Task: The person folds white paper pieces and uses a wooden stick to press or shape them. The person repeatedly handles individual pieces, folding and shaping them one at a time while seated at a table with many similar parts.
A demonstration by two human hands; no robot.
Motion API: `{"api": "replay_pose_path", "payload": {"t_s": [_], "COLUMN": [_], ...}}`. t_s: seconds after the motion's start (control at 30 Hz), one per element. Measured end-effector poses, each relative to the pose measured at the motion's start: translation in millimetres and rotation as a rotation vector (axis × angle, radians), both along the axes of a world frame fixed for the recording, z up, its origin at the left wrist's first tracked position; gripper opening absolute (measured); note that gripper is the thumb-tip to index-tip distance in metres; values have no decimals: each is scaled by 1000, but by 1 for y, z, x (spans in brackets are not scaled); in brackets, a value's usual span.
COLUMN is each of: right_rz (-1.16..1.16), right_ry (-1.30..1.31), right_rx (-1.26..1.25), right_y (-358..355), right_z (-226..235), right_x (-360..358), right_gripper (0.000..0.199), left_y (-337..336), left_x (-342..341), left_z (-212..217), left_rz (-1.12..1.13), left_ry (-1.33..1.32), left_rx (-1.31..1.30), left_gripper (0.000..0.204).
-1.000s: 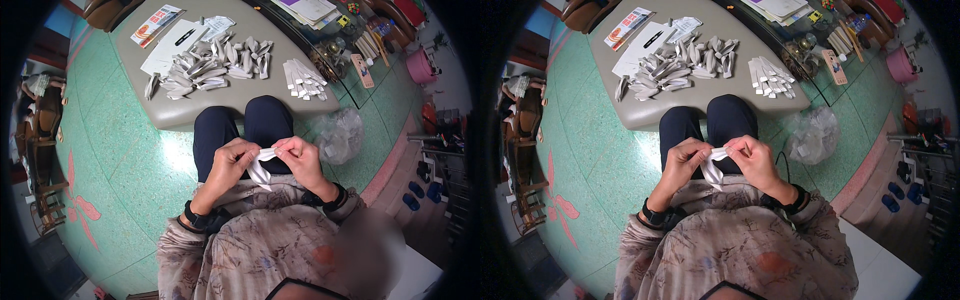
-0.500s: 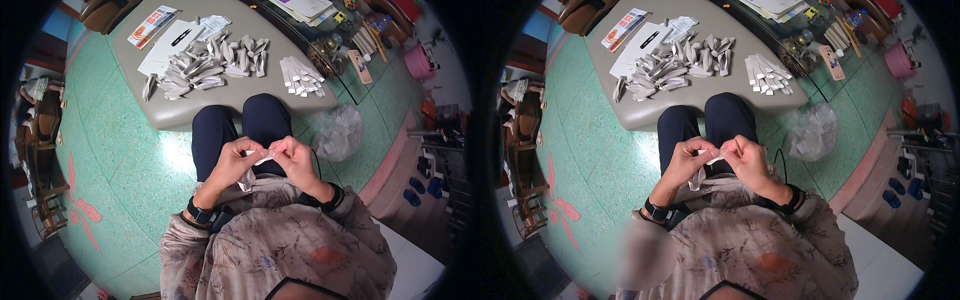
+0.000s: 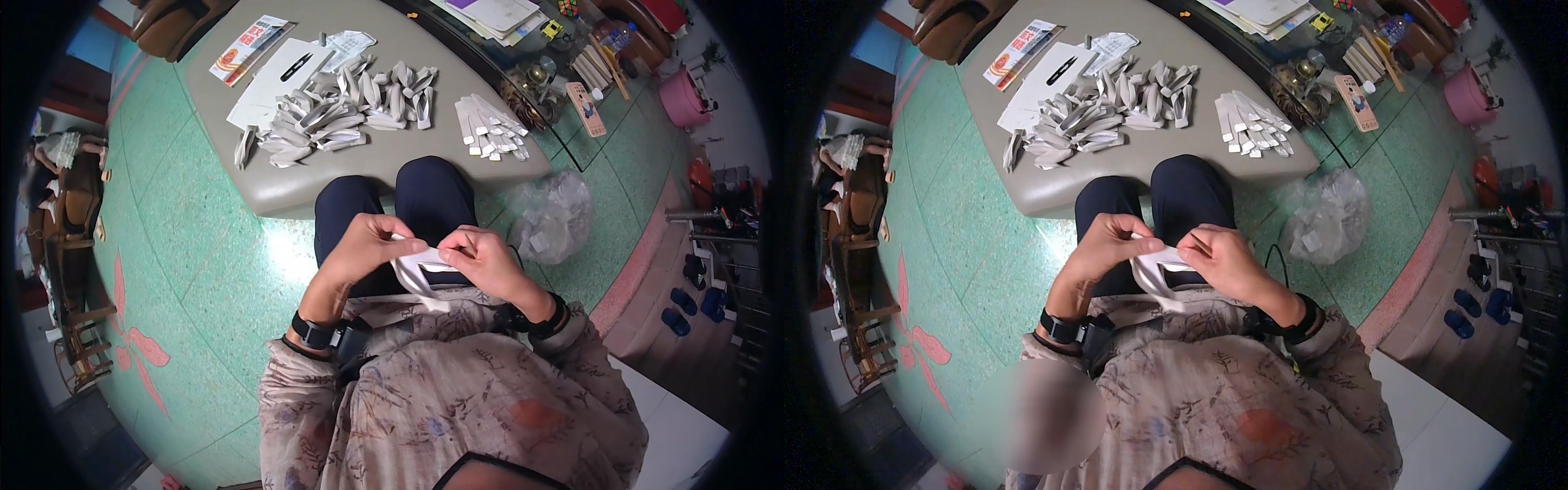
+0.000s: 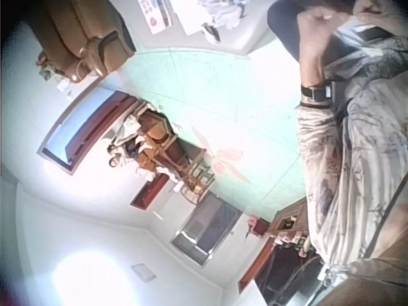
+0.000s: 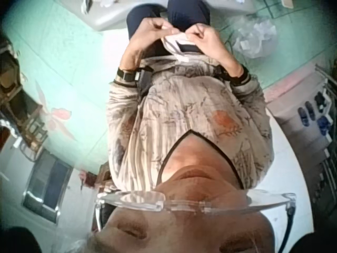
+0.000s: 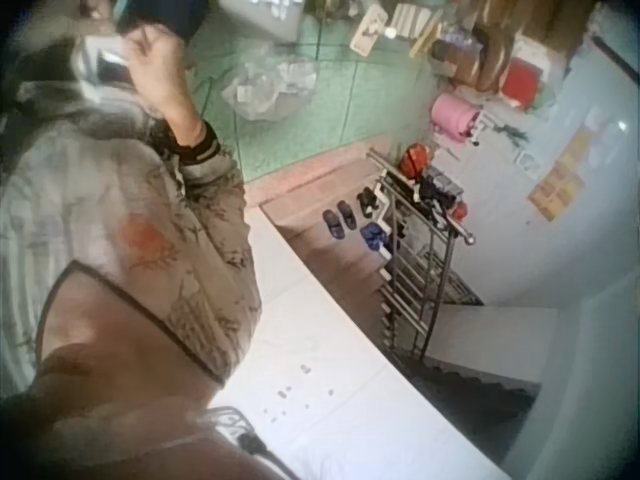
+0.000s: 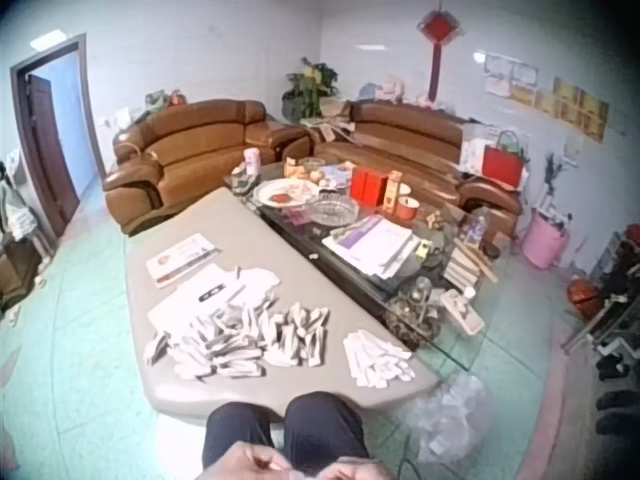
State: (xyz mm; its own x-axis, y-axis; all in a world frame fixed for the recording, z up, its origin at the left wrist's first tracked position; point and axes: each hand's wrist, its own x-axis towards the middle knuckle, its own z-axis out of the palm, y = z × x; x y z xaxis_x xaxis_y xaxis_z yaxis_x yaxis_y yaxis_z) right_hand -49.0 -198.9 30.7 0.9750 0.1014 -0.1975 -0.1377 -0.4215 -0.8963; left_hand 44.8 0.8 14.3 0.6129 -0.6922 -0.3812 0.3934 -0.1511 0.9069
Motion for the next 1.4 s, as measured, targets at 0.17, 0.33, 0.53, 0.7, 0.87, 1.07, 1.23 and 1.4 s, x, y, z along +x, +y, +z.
{"api": "replay_pose_path", "payload": {"t_s": [0.17, 0.33, 0.53, 0.7, 0.87, 1.07, 1.23, 1.4], "right_rz": [19, -280, -220, -274, -272, -330, -406, -431], "right_ry": [87, -20, -134, -76, 12, -83, -65, -359], "right_rx": [15, 7, -10, 100, 219, 331, 226, 387], "right_y": [-5, -4, -2, -1, 6, 12, 19, 30], "right_z": [0, -25, -21, -37, -38, -63, -35, -36], "right_x": [-5, -6, 2, 22, 16, 10, 14, 4], "right_gripper": [10, 10, 16, 20, 21, 17, 20, 19], "left_y": [1, -21, -27, -28, -30, -33, -37, -32], "left_x": [-2, -27, -41, -41, -44, -46, -48, -54], "left_z": [-16, -26, -7, -19, -17, -24, -22, -21], "left_rz": [133, 335, 361, 314, 391, 409, 459, 498], "left_ry": [92, -315, -361, -778, -764, -705, -599, -426], "left_rx": [5, 102, 272, 220, 240, 146, 151, 191], "left_gripper": [15, 34, 21, 21, 17, 13, 10, 14]}}
